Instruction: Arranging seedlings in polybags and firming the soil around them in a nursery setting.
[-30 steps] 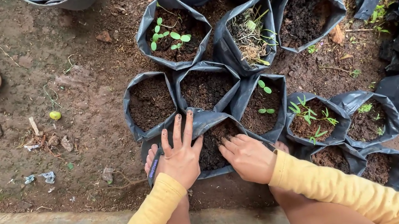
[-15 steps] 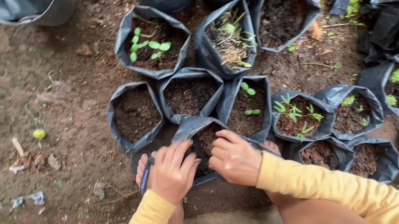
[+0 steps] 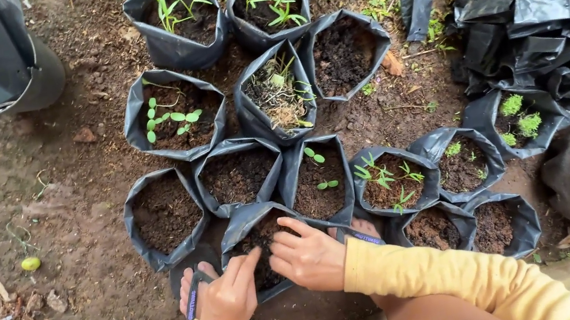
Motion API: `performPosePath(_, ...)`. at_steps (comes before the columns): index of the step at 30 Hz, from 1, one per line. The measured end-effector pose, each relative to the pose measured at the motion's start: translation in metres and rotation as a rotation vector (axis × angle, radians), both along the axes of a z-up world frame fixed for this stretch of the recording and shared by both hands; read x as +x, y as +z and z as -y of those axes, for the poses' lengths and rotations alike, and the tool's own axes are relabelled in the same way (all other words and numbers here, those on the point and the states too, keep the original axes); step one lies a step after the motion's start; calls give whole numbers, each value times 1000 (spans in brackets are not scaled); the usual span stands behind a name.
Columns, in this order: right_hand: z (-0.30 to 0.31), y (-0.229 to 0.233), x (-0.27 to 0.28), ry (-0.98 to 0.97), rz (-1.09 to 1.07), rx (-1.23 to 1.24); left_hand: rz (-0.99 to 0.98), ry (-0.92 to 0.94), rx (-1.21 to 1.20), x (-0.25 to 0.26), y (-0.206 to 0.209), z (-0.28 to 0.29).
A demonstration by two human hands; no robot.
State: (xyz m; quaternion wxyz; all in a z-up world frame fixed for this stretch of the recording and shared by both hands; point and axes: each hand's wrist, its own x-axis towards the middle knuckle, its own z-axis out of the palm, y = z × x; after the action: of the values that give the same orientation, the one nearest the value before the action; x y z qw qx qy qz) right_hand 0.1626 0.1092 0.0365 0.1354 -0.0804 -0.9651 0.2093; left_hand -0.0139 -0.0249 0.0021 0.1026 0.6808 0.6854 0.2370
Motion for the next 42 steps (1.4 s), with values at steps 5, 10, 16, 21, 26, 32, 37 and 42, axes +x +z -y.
performPosePath(5, 3, -9, 5, 22, 42, -45, 52, -4, 39, 1, 9, -6)
performPosePath(10, 2, -7, 3, 0, -35, -101, 119, -23, 80, 1, 16, -13)
performPosePath(16, -1, -12, 5, -51, -13, -60, 212, 104, 58, 0, 7, -20)
performPosePath(21, 1, -16, 7, -79, -76, -112, 174, 201, 20, -4, -8, -17)
performPosePath(26, -1, -21, 12, -88, -21, -100, 71, 174, 87, 0, 13, -21)
performPosePath(32, -12, -13, 16, -390, -43, -972, 152, -60, 234, 0, 57, -44)
performPosePath(37, -30, 31, 15, -699, -168, -1835, 155, -57, 176, 13, 81, -69)
performPosePath(42, -46, 27, -6, -676, -486, -2070, 282, -27, -3, 46, 121, -102)
